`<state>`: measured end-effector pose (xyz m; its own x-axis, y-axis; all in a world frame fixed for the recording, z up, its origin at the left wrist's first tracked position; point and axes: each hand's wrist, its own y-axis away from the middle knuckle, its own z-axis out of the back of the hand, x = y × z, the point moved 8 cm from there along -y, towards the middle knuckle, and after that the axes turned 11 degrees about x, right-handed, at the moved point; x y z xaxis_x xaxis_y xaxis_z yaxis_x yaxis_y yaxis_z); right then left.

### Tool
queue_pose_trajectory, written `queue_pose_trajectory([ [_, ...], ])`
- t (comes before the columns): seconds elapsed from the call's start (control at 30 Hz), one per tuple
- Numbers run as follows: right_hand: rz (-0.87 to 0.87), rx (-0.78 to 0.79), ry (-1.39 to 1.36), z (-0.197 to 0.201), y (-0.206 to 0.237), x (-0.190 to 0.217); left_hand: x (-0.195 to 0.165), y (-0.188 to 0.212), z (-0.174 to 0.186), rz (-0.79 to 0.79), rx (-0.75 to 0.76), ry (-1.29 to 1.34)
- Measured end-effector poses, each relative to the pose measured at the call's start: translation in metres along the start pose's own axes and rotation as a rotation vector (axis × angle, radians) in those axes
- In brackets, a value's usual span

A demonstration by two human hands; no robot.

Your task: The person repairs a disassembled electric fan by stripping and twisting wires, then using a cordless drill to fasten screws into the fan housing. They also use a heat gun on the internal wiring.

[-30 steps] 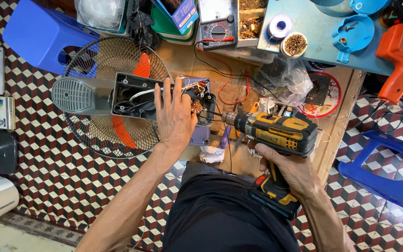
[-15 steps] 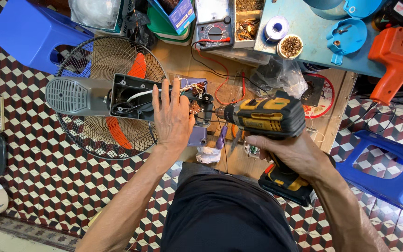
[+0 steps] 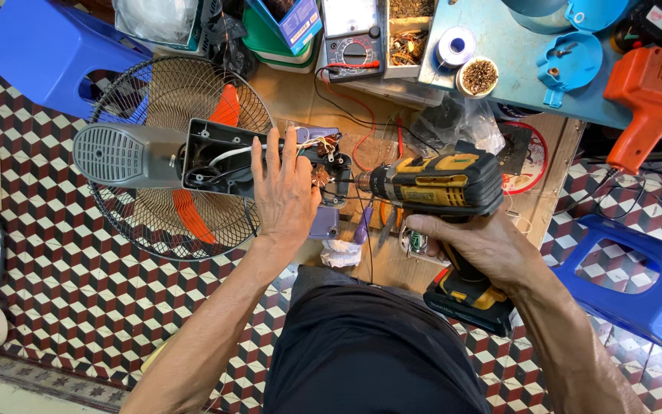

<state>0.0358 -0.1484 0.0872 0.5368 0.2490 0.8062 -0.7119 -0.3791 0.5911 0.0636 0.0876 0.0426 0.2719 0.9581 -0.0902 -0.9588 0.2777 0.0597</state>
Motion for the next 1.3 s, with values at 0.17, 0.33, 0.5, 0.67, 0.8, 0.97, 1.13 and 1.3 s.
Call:
queue_pose_trajectory([
  [0.17,-0.022,-0.010,-0.069,-0.002,-0.001,-0.008,0.000,-0.001,-0.001,-0.001,0.008,0.015],
  [0.33,-0.052,-0.010,-0.069,-0.004,0.000,-0.012,0.001,0.000,-0.002,0.009,0.023,0.000],
  [0.5,-0.061,-0.006,-0.045,-0.005,-0.003,-0.012,0.002,0.001,0.000,-0.004,0.013,0.006],
  [0.67,-0.062,-0.005,-0.042,-0.006,-0.005,-0.012,0.002,0.002,0.000,-0.013,0.015,0.014],
  [0.8,-0.057,-0.018,-0.053,-0.005,-0.006,-0.013,0.002,0.001,-0.003,-0.008,0.023,0.029],
  [0.97,-0.042,-0.003,-0.033,-0.006,-0.007,-0.015,0.002,0.001,-0.004,-0.012,0.025,0.016],
  [1.13,-0.073,-0.017,-0.008,-0.003,-0.008,-0.020,0.002,0.000,-0.005,-0.002,0.036,0.019],
  [1.3,-0.047,-0.002,-0.067,-0.005,-0.009,-0.020,0.002,0.000,-0.004,-0.003,0.040,0.026],
])
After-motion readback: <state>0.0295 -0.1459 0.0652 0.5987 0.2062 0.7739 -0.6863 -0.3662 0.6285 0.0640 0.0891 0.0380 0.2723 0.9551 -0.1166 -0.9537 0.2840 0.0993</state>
